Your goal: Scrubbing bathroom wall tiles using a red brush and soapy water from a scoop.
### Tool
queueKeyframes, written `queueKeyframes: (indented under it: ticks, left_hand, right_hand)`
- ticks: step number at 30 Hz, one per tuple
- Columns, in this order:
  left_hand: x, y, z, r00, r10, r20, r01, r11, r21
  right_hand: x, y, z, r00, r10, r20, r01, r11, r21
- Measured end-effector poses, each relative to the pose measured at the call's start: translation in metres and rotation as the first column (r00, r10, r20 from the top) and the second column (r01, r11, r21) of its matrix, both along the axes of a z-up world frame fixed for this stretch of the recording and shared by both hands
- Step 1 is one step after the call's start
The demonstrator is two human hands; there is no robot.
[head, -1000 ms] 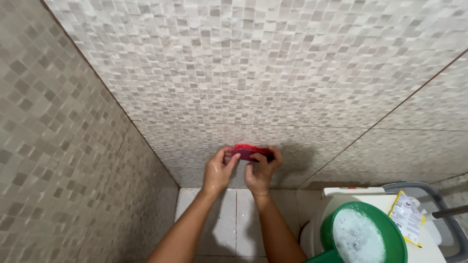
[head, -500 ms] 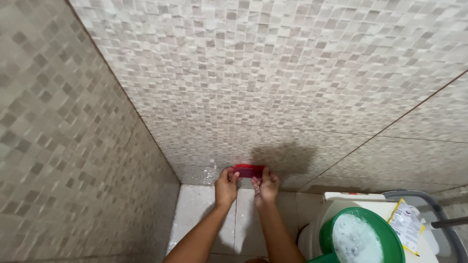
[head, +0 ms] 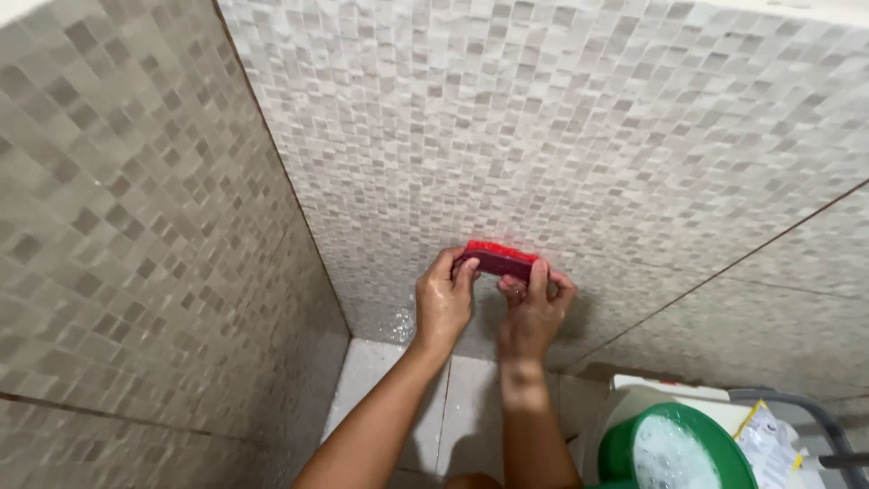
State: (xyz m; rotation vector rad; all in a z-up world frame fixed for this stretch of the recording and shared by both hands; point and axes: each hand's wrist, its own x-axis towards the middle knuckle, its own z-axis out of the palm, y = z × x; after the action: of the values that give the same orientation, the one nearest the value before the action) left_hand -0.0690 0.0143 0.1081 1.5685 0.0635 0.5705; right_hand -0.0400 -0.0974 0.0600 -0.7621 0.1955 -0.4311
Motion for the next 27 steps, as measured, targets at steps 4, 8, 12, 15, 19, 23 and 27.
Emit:
queueKeyframes:
  ticks: [4, 8, 12, 15, 19, 23, 27]
  left_hand:
    - [-0.005, -0.001, -0.052, 0.994, 0.104, -0.036, -0.08, 0.909, 0.41]
    - [-0.009, 0.002, -0.139, 0.941, 0.15, -0.304, 0.016, 0.875, 0.483]
    - [-0.001, 0.018, -0.19, 0.838, 0.186, -0.512, 0.051, 0.909, 0.413]
    - [-0.001, 0.014, -0.149, 0.943, 0.179, -0.281, -0.029, 0.885, 0.465]
    - [0.001, 0.025, -0.058, 0.984, 0.176, -0.004, -0.168, 0.944, 0.284]
    - [-0.003, 0.053, -0.075, 0.971, 0.182, 0.155, -0.231, 0.88, 0.415]
    - [-0.01, 0.079, -0.151, 0.972, 0.186, -0.144, -0.107, 0.894, 0.434]
  right_hand:
    - [0.001, -0.001, -0.088, 0.99, -0.048, -0.135, 0.057, 0.996, 0.067]
    - [0.006, 0.002, -0.22, 0.959, -0.046, -0.28, 0.076, 0.992, 0.098]
    - [0.01, 0.014, -0.214, 0.9, -0.009, -0.436, 0.039, 0.997, 0.059]
    - [0.006, 0.02, -0.149, 0.932, -0.053, -0.359, 0.03, 0.997, -0.07]
    - [0.0, 0.037, -0.056, 0.992, -0.078, 0.099, 0.09, 0.988, -0.124]
    - [0.008, 0.061, -0.076, 0.99, -0.055, 0.129, 0.05, 0.998, 0.044]
    - [0.011, 0.087, -0.184, 0.99, -0.094, -0.103, 0.097, 0.995, 0.03]
